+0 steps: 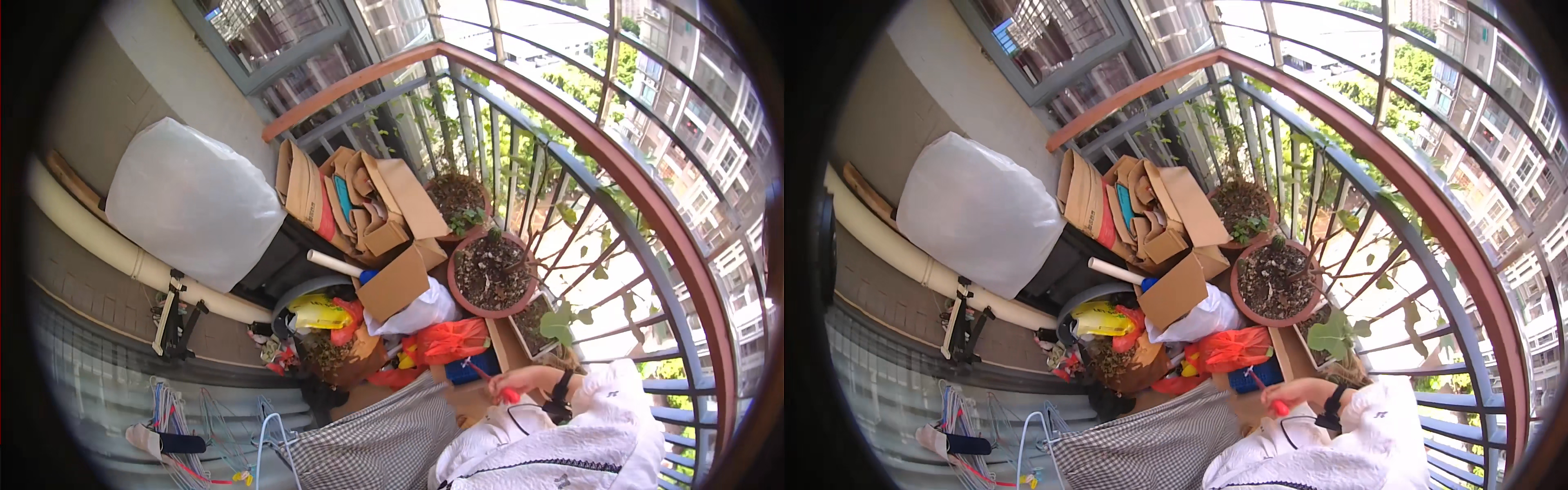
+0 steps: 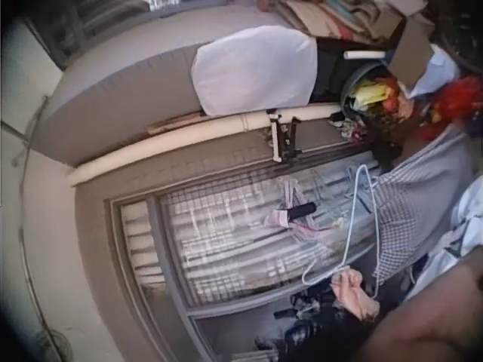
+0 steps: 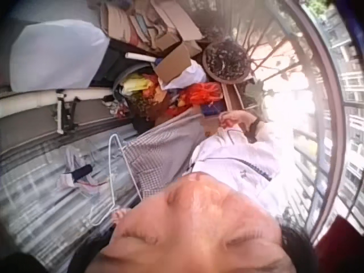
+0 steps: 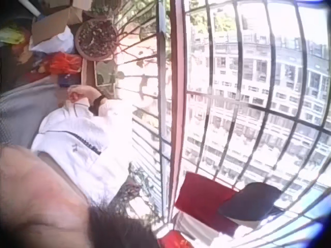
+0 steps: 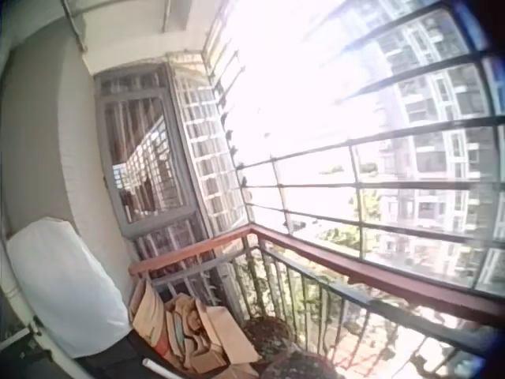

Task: The person takes items of laundry from a basin, places them onto hangers, and uses a reacher pole to hang them on a high rack on a balcony.

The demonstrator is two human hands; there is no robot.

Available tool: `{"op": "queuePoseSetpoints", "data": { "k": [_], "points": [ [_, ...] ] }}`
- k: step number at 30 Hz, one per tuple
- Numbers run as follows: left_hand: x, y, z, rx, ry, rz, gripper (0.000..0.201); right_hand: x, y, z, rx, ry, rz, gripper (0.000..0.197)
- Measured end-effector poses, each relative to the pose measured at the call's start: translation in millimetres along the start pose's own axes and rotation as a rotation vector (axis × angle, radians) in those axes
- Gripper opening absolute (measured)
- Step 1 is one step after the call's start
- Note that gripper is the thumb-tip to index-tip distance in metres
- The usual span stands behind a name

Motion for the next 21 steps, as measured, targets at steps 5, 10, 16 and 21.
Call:
{"op": "queuePoseSetpoints", "data": {
  "k": [5,10,16,21],
  "points": [
    [-20,-48,-8,0.189,0.087,-0.072,0.003,-83,113,-13,-0.317,0.466,-0.104,0.101],
    [-49,-108,-30,0.502,0.096,-0.195,0.011,-119,176,-19,-0.781,0.288,0.305,0.072],
    [-109,-148,-60,0.568,0.163,-0.369,0.011,-135,184,-76,-0.465,-0.363,0.787,0.056],
    [-191,-156,-87,0.611,0.131,-0.507,0.015,-98,204,-131,-1.017,0.717,1.417,0.050]
  ]
}}
Point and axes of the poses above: each hand's wrist, its own y-axis away from the middle knuckle, its own z-axis out of the back of the hand, x = y × z, the point moved 4 cm from there along -y, towards the middle knuckle, and after that the axes turned 8 degrees about -y, right-handed, at the moved point
